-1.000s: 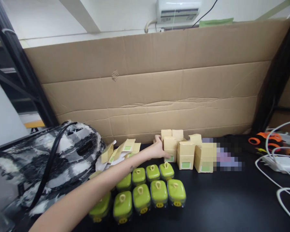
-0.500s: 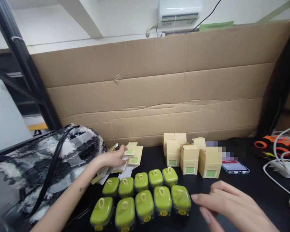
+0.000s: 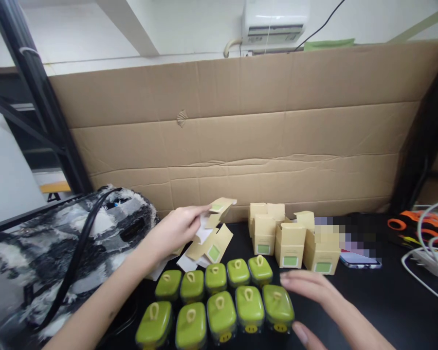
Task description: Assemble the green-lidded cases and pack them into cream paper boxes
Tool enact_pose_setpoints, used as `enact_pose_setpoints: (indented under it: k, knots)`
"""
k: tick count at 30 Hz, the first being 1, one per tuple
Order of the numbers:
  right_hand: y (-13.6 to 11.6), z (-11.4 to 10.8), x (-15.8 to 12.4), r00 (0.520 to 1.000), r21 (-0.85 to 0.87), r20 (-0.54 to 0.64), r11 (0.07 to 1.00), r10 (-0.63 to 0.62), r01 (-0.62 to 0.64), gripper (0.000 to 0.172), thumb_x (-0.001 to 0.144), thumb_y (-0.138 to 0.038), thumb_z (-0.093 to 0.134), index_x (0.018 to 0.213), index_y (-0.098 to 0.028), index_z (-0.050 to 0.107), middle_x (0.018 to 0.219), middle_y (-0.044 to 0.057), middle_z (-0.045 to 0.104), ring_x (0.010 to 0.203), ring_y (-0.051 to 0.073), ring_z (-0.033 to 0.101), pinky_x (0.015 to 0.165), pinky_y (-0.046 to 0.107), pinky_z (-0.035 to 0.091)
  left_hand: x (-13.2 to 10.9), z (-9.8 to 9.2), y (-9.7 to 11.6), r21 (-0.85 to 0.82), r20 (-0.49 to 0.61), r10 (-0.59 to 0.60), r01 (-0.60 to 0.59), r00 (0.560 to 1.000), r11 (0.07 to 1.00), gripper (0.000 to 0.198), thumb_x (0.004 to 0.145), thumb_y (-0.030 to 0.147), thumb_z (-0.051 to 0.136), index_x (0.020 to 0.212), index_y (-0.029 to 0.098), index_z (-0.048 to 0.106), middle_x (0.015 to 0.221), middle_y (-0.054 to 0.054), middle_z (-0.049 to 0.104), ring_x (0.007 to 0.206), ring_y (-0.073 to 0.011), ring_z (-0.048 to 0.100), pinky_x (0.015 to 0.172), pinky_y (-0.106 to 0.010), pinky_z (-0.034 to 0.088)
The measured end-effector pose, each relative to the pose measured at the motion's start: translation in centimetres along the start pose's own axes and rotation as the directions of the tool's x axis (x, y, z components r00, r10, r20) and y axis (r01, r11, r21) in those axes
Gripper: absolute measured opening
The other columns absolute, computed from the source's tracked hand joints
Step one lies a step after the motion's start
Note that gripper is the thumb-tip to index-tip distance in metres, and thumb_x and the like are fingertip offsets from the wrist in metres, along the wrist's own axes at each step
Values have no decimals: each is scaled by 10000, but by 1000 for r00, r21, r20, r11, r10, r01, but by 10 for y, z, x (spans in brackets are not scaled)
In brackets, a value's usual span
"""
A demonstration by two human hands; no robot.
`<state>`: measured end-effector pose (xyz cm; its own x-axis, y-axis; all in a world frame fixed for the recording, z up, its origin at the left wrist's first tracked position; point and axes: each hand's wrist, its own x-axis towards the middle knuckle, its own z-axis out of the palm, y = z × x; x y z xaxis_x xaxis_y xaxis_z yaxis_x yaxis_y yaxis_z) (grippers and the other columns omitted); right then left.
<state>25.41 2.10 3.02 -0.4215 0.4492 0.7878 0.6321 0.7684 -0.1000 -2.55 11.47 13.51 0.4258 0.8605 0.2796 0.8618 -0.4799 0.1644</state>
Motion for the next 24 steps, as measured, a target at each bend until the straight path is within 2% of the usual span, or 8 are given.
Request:
enact_pose_setpoints:
  k: [2, 5, 7, 9, 12, 15, 19, 24]
  knots:
    - [2, 5, -6, 996, 36, -4, 995, 94, -93, 512, 820, -169, 595, 1307, -201, 439, 1249, 105, 614, 1132, 201, 629, 883, 228, 558, -11, 4, 21, -64, -117, 98, -106, 988, 992, 466, 899, 174, 341, 1331, 179, 515, 1328, -48, 598, 1174, -196, 585, 1002, -306, 439]
    - [5, 13, -12, 988, 153, -65, 979, 142, -131, 615, 878, -258, 580, 1426, -212, 306, 1410, 127, 445, 1244, 210, 532, 932, 250, 534, -31, 23, 52, -132, -250, 276, -316, 928, 940, 455, 904, 152, 367, 1337, 156, 508, 1319, -69, 604, 1195, -187, 574, 1021, -289, 440]
    - [6, 17, -16, 981, 215, -97, 966, 170, -146, 645, 905, -376, 563, 1456, -218, 269, 1476, 133, 333, 1321, 234, 438, 960, 277, 519, -42, 38, 69, -160, -245, 349, -393, 905, 906, 484, 902, 109, 380, 1378, 150, 455, 1367, -86, 559, 1245, -183, 532, 1051, -278, 415]
    - [8, 19, -18, 975, 245, -113, 956, 193, -160, 723, 868, -474, 594, 1461, -215, 270, 1505, 137, 246, 1376, 268, 340, 973, 303, 512, -49, 51, 79, -268, -220, 367, -418, 904, 868, 501, 901, 94, 404, 1395, 172, 430, 1394, -77, 532, 1267, -176, 506, 1076, -267, 390]
    - [10, 20, -17, 968, 317, -139, 936, 208, -155, 886, 730, -454, 757, 1436, -242, 266, 1515, 142, 173, 1388, 317, 293, 956, 351, 529, -50, 59, 87, -549, -139, 314, -337, 939, 765, 547, 902, 113, 437, 1424, 260, 374, 1390, -46, 505, 1237, -168, 512, 997, -237, 468]
    - [11, 20, -14, 962, 407, -139, 899, 233, -159, 893, 681, -274, 819, 1377, -277, 259, 1499, 144, 178, 1405, 345, 246, 960, 407, 526, -46, 59, 88, -735, -13, 286, -203, 958, 647, 591, 888, 133, 476, 1430, 329, 346, 1337, -50, 458, 1164, -167, 530, 871, -219, 533]
    - [10, 17, -13, 978, 393, -80, 908, 191, -145, 798, 727, -104, 713, 1368, -261, 263, 1463, 146, 224, 1385, 309, 296, 963, 392, 523, -42, 59, 83, -803, 141, 300, -68, 943, 592, 485, 907, 235, 511, 1381, 309, 435, 1287, -65, 442, 1116, -176, 533, 906, -276, 507]
    - [13, 18, -20, 976, 358, -17, 913, 218, -197, 770, 666, -240, 793, 1293, -232, 346, 1458, 142, 224, 1382, 314, 286, 958, 361, 526, -37, 67, 71, -847, 199, 270, 27, 942, 531, 427, 907, 290, 504, 1332, 260, 485, 1239, -99, 425, 1116, -211, 519, 857, -326, 528]
